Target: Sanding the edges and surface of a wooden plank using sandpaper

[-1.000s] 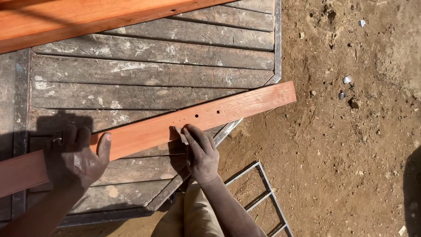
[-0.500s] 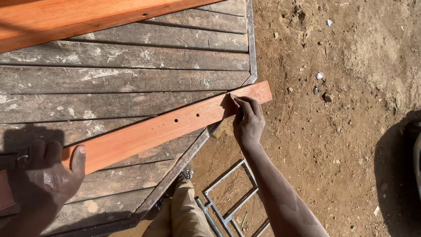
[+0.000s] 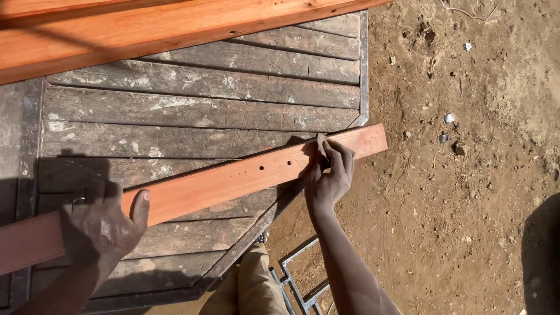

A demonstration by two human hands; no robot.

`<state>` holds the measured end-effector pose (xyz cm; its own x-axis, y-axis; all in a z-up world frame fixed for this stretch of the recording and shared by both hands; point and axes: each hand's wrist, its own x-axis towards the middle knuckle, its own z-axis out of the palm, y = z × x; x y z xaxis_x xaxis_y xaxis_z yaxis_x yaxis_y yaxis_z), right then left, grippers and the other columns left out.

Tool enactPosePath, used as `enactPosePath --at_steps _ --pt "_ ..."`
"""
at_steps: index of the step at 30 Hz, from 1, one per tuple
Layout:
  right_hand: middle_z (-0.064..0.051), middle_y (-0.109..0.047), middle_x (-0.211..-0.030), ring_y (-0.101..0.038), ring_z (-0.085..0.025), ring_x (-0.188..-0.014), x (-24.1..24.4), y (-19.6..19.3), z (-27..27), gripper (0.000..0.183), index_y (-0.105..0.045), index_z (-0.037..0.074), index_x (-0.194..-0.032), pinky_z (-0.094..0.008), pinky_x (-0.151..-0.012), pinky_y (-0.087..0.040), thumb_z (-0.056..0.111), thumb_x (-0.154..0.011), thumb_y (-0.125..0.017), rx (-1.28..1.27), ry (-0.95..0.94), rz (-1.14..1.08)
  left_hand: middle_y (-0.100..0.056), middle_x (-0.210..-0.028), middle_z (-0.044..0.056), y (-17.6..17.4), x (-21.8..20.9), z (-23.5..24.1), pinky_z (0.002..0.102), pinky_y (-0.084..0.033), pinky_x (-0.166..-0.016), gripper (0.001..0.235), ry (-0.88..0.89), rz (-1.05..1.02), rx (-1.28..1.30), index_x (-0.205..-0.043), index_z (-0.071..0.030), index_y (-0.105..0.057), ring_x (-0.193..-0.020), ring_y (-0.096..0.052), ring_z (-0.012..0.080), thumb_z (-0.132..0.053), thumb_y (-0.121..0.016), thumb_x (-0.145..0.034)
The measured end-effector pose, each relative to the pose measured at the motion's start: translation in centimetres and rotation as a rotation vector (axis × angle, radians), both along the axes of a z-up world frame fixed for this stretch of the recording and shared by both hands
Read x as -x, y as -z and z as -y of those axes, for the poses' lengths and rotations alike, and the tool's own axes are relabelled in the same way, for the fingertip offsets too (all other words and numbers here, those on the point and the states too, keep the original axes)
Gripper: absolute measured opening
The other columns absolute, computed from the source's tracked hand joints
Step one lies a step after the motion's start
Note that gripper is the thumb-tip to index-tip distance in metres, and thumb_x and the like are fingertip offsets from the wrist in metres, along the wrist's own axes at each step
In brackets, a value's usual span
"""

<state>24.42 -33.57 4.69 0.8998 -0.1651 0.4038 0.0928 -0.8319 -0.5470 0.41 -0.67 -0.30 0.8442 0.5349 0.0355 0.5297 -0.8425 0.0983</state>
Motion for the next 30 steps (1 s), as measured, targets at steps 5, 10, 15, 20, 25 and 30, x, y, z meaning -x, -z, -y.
enactPosePath --at_steps 5,10,15,20,25,30 --pt "-0.005 -0.072 -0.118 -0.07 -0.026 -0.104 14.9 -4.4 -10.6 0.017 -0.072 0.01 -0.106 -0.042 -0.089 -0.052 0.012 -0.101 -0.055 -0.354 -1.076 -0.321 -0.043 -0.044 -0.005 0.8 0.4 -0.1 0.04 -0.043 -0.08 0.079 -0.121 -0.235 -0.296 -0.141 -0.04 -0.07 -0.052 -0.056 0.0159 -0.084 -0.018 -0.1" --pt "-0.008 -0.071 -0.093 -0.069 -0.022 -0.088 12.9 -7.9 -8.8 0.029 -0.071 0.006 -0.102 -0.04 -0.078 -0.055 0.034 -0.1 -0.061 -0.533 -0.923 -0.815 -0.054 -0.066 -0.001 -3.3 -0.4 0.5 0.035 -0.049 -0.061 0.06 -0.007 -0.064 -0.216 -0.105 -0.022 -0.065 -0.058 -0.061 0.022 -0.075 -0.035 -0.102" --pt "-0.009 -0.063 -0.068 -0.059 -0.023 -0.069 4.9 -8.8 -3.1 0.016 -0.069 0.01 -0.102 -0.039 -0.07 -0.048 0.026 -0.099 -0.064 -0.284 -0.793 -0.964 -0.062 -0.088 0.007 -4.7 -0.6 0.4 0.04 -0.049 -0.084 0.059 0.022 0.174 -0.263 -0.089 -0.014 -0.071 -0.097 -0.069 0.0288 -0.069 -0.054 -0.1" --pt "-0.012 -0.063 -0.084 -0.07 -0.036 -0.077 -2.6 -6.5 0.1 0.033 -0.059 0.009 -0.101 -0.044 -0.068 -0.053 0.039 -0.093 -0.069 0.463 -1.387 -0.146 -0.059 -0.073 0.008 1.3 -1.4 -4.4 0.041 -0.049 -0.076 0.054 -0.111 0.282 0.206 -0.076 -0.017 -0.059 -0.085 -0.068 0.0342 -0.063 -0.058 -0.103" --pt "-0.009 -0.06 -0.092 -0.066 -0.03 -0.076 -7.7 -3.6 0.7 0.056 -0.062 0.01 -0.115 -0.04 -0.066 -0.052 0.055 -0.084 -0.074 0.498 -1.611 0.223 -0.068 -0.077 0.014 -4.1 -3.1 -1.9 0.05 -0.052 -0.074 0.046 -0.207 0.064 0.165 -0.087 -0.013 -0.063 -0.084 -0.072 0.0395 -0.053 -0.052 -0.107" --pt "-0.011 -0.059 -0.106 -0.063 -0.028 -0.085 -3.7 0.0 -9.0 0.077 -0.055 0.02 -0.151 -0.039 -0.069 -0.047 0.061 -0.087 -0.065 0.503 -1.662 0.451 -0.068 -0.077 0.012 -2.7 -3.4 -2.1 0.048 -0.055 -0.076 0.045 -0.288 0.083 0.132 -0.087 -0.015 -0.063 -0.084 -0.073 0.0345 -0.053 -0.052 -0.109"
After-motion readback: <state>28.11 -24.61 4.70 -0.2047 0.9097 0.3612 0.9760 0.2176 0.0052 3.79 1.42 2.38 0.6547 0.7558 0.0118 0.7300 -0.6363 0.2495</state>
